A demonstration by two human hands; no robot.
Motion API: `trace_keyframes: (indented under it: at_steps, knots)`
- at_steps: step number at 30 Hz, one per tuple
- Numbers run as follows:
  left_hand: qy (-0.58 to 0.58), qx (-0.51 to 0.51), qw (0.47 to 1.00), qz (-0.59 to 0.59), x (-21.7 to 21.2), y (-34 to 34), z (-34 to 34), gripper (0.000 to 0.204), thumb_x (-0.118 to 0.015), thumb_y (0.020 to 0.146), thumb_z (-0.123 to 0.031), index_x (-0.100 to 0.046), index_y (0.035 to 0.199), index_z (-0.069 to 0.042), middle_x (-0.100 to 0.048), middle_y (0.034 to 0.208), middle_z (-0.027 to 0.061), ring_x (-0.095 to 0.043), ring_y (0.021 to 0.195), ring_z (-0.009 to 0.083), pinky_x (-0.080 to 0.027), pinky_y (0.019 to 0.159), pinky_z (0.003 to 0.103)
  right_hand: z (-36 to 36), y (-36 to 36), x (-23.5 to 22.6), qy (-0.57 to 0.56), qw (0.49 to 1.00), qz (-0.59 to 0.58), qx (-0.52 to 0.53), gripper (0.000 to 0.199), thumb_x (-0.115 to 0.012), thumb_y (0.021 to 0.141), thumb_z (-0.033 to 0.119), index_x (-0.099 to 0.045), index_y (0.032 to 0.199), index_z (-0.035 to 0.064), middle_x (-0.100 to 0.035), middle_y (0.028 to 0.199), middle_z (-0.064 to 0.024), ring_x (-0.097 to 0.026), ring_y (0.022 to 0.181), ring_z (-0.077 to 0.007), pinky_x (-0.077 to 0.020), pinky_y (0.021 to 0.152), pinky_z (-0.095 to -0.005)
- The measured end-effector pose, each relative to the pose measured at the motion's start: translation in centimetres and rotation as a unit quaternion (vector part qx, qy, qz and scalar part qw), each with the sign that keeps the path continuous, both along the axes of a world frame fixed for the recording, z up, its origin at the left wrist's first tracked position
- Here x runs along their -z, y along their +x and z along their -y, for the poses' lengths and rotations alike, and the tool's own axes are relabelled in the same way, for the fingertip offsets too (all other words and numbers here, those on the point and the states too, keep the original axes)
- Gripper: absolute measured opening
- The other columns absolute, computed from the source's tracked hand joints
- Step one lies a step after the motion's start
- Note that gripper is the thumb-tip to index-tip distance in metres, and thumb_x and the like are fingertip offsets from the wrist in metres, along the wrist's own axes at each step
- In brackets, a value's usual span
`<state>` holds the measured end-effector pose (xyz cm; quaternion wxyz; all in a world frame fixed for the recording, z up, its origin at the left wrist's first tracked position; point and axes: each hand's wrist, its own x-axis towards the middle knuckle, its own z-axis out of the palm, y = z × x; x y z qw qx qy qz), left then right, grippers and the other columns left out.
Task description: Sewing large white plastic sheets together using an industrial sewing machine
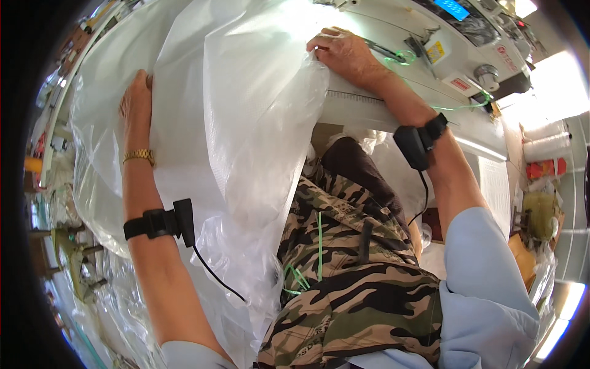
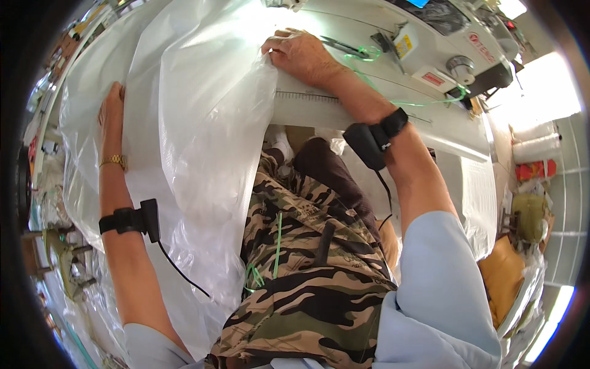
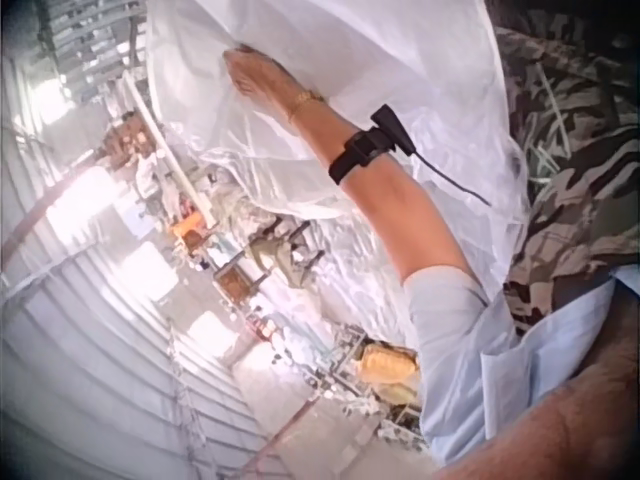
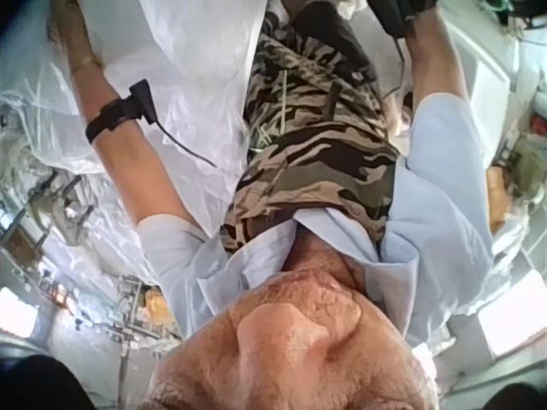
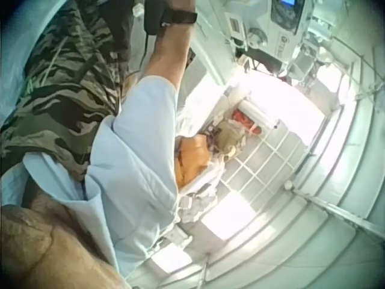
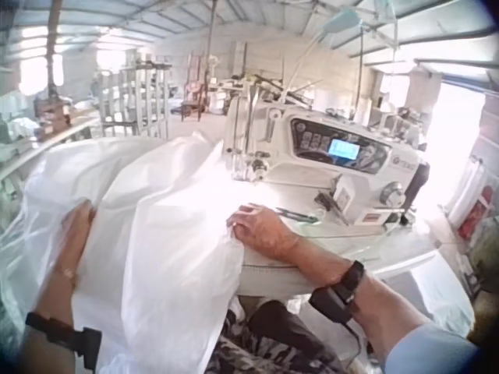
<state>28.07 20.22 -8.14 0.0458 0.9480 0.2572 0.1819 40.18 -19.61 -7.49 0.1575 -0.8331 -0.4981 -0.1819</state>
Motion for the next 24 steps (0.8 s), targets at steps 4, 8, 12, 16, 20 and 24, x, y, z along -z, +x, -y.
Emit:
trace_keyframes:
  at_steps: [4,8,12,16,20,24]
  knots:
    - [-0.012,0.030,0.999,0.032,0.2,0.0,-1.5,0.025,-0.046,0.099,-0.030,-0.048,0.092,-0.007,-0.065,0.098,0.0198,-0.058,0.095,0.0432,-0.046,0.079,0.050,-0.2,-0.1,0.4,0.026,0.999,0.023,0.010,0.019,-0.055,0.088,0.014,-0.068,0.101,0.0123,-0.066,0.097,-0.0073,-0.064,0.094,-0.0256,-0.0515,0.085,-0.0383]
    - [-0.039,0.016,0.999,0.028,0.1,-0.5,-2.6,0.025,-0.048,0.098,-0.031,-0.047,0.090,-0.007,-0.065,0.096,0.0184,-0.059,0.091,0.0412,-0.046,0.077,0.047,-0.8,-1.9,-1.4,0.035,0.999,-0.026,-0.016,0.017,-0.058,0.086,0.014,-0.069,0.096,0.0054,-0.066,0.091,-0.0152,-0.061,0.093,-0.0339,-0.0493,0.084,-0.0425]
    - [-0.038,0.077,0.995,0.044,1.7,-0.4,-8.2,0.023,-0.051,0.095,-0.032,-0.050,0.092,-0.009,-0.064,0.091,0.0136,-0.059,0.084,0.0353,-0.045,0.075,0.042,-1.4,-2.4,-1.5,0.058,0.997,-0.040,-0.033,0.018,-0.057,0.085,0.014,-0.068,0.094,0.0026,-0.066,0.090,-0.0160,-0.062,0.091,-0.0344,-0.0494,0.083,-0.0427]
    - [-0.006,0.107,0.994,0.014,2.2,0.3,-8.9,0.022,-0.057,0.093,-0.030,-0.050,0.091,-0.009,-0.061,0.085,0.0125,-0.056,0.077,0.0262,-0.045,0.073,0.037,-1.5,-2.4,-1.3,0.051,0.997,-0.050,-0.004,0.018,-0.058,0.085,0.014,-0.067,0.094,0.0016,-0.066,0.089,-0.0172,-0.062,0.090,-0.0358,-0.0492,0.083,-0.0436]
    - [-0.072,0.131,0.988,0.041,2.2,0.2,-7.8,0.015,-0.055,0.094,-0.019,-0.050,0.087,-0.006,-0.052,0.079,0.0042,-0.047,0.073,0.0131,-0.041,0.070,0.028,-1.5,-2.0,-0.8,0.058,0.998,-0.035,-0.004,0.017,-0.058,0.085,0.014,-0.066,0.094,0.0013,-0.065,0.088,-0.0181,-0.062,0.091,-0.0368,-0.0493,0.083,-0.0443]
    - [-0.044,0.132,0.989,0.055,0.8,0.5,-4.4,0.011,-0.051,0.095,-0.008,-0.049,0.086,-0.002,-0.049,0.078,-0.0027,-0.043,0.074,0.0069,-0.038,0.069,0.021,-0.8,-1.4,-0.9,0.079,0.997,0.002,-0.015,0.016,-0.056,0.086,0.012,-0.066,0.094,0.0018,-0.066,0.088,-0.0194,-0.062,0.091,-0.0372,-0.0494,0.085,-0.0437]
